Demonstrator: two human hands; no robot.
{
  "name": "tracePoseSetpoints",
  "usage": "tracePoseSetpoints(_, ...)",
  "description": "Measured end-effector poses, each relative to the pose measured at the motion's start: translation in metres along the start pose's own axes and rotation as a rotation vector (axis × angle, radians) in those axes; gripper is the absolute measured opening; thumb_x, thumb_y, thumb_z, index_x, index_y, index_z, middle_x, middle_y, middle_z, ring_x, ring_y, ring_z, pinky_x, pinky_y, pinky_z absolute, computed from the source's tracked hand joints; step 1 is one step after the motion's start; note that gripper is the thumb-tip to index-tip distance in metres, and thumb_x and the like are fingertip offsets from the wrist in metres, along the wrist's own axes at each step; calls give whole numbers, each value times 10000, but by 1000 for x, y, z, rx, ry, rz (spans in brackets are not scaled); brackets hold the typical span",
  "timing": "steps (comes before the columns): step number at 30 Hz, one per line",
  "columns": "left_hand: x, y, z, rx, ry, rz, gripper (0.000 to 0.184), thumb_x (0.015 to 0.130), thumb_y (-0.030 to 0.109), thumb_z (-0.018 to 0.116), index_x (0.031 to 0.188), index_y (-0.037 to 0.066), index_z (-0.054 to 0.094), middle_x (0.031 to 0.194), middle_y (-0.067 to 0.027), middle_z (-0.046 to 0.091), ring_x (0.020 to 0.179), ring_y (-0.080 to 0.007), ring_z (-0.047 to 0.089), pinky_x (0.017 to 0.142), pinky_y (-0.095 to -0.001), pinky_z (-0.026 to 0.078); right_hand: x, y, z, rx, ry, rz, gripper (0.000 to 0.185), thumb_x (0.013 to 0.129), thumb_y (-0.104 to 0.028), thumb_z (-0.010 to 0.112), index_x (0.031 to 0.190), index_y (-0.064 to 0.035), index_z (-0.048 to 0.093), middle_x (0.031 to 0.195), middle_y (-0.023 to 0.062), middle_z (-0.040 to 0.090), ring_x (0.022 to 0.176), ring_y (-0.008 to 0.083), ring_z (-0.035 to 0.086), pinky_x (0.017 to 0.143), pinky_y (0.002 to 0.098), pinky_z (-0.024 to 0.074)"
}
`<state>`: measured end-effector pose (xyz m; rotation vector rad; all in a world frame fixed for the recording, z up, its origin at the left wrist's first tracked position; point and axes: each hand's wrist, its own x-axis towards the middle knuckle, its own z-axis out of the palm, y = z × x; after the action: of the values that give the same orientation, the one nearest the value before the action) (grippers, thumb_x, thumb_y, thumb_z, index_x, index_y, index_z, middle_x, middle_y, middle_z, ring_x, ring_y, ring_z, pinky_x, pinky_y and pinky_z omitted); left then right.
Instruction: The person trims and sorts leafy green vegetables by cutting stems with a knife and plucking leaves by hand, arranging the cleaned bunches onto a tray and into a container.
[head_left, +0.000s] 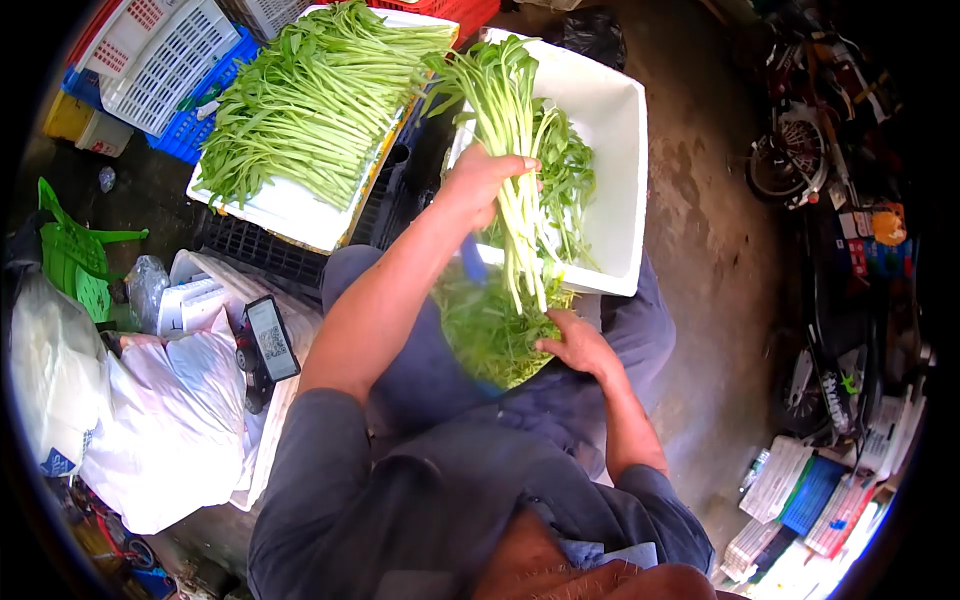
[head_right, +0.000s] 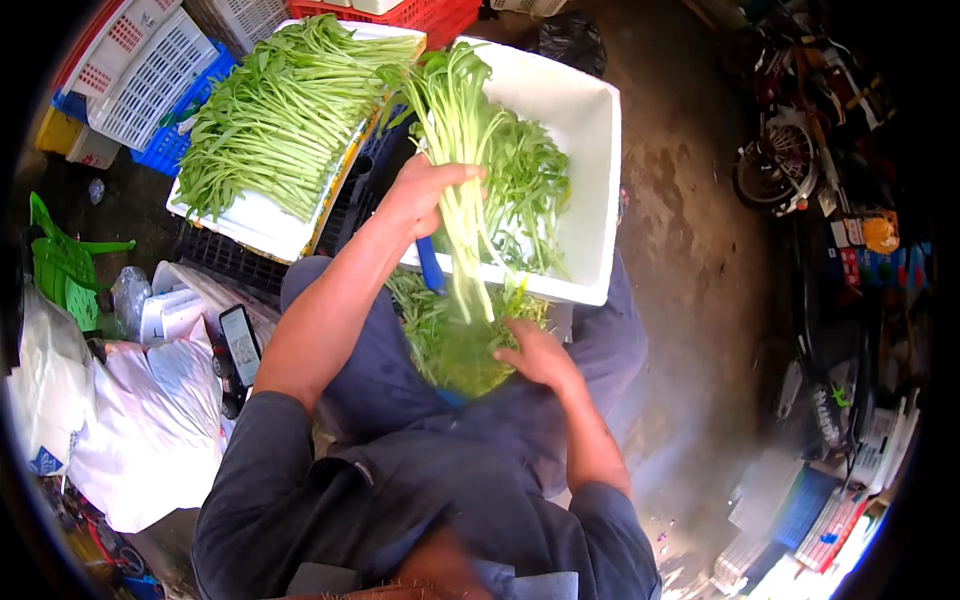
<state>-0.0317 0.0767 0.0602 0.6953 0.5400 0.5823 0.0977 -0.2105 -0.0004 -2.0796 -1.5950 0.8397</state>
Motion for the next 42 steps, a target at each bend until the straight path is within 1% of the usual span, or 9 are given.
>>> tracePoseSetpoints(5,-7,-23,14,135,-50,55,290,852,-24,681,1137,-46,635,929,-127,695,827,-224,695,715,-369,594,12,-22,-49,549,292,346,584,917,-238,699,1382,64,515,1327,249,606,1230,302,599,1006,417,486)
tracePoseSetpoints(9,-25,-43,45,524,-18,41,289,848,-26,667,1136,-47,657,989,-119,710,871,-202,680,777,-311,548,51,-52,-27,516,260,-3,805,907,-222,701,1521,77,276,1448,245,487,1357,278,477,1110,365,398)
tracePoseSetpoints(19,-68,-88,80,243,-1,-56,316,872,40,702,1168,-59,654,1017,-95,710,851,-158,652,739,-300,525,18,-64,-38,788,92,135,629,823,-185,690,1357,61,466,1173,186,655,1067,255,633,941,356,499)
tracePoseSetpoints(21,-61,-100,81,209,10,-72,321,883,85,705,1164,-60,654,1014,-97,706,848,-165,650,738,-319,526,23,-39,-24,511,238,52,456,798,-90,658,1213,40,522,952,83,649,830,158,619,737,307,520)
tracePoseSetpoints(27,-85,-85,64,582,-195,-272,418,933,202,702,1283,-13,620,1122,-110,695,998,-190,647,895,-341,512,-3,-28,-89,344,45,-40,445,800,-113,649,1199,43,530,946,144,663,877,216,643,796,346,523)
tracePoseSetpoints(31,-142,-54,93,969,-508,-99,463,914,207,735,1290,-31,609,1124,-137,719,974,-212,693,880,-346,536,-16,-13,-121,65,-220,23,476,856,-206,686,1256,13,552,1095,248,685,999,319,676,849,411,523)
tracePoseSetpoints(33,-159,-35,121,1084,-567,327,482,885,203,751,1280,-33,610,1167,-193,694,1029,-285,686,918,-365,523,-24,-26,-130,-58,-269,-15,486,846,-218,704,1242,26,565,1084,253,688,976,362,675,822,420,519)
tracePoseSetpoints(38,-144,-61,144,1452,-698,324,1083,746,370,848,1570,61,216,1407,-265,516,1195,-443,575,1015,-481,461,-34,-50,-149,-247,-536,-72,407,777,-181,729,1106,44,652,969,260,700,886,352,678,775,434,522)
tracePoseSetpoints(42,-148,-75,154,1552,-685,343,1162,745,360,848,1580,41,105,1401,-268,514,1172,-446,586,974,-486,484,-42,-42,-154,-199,-527,-164,334,756,-155,714,1029,35,690,890,257,700,841,355,677,766,432,525)
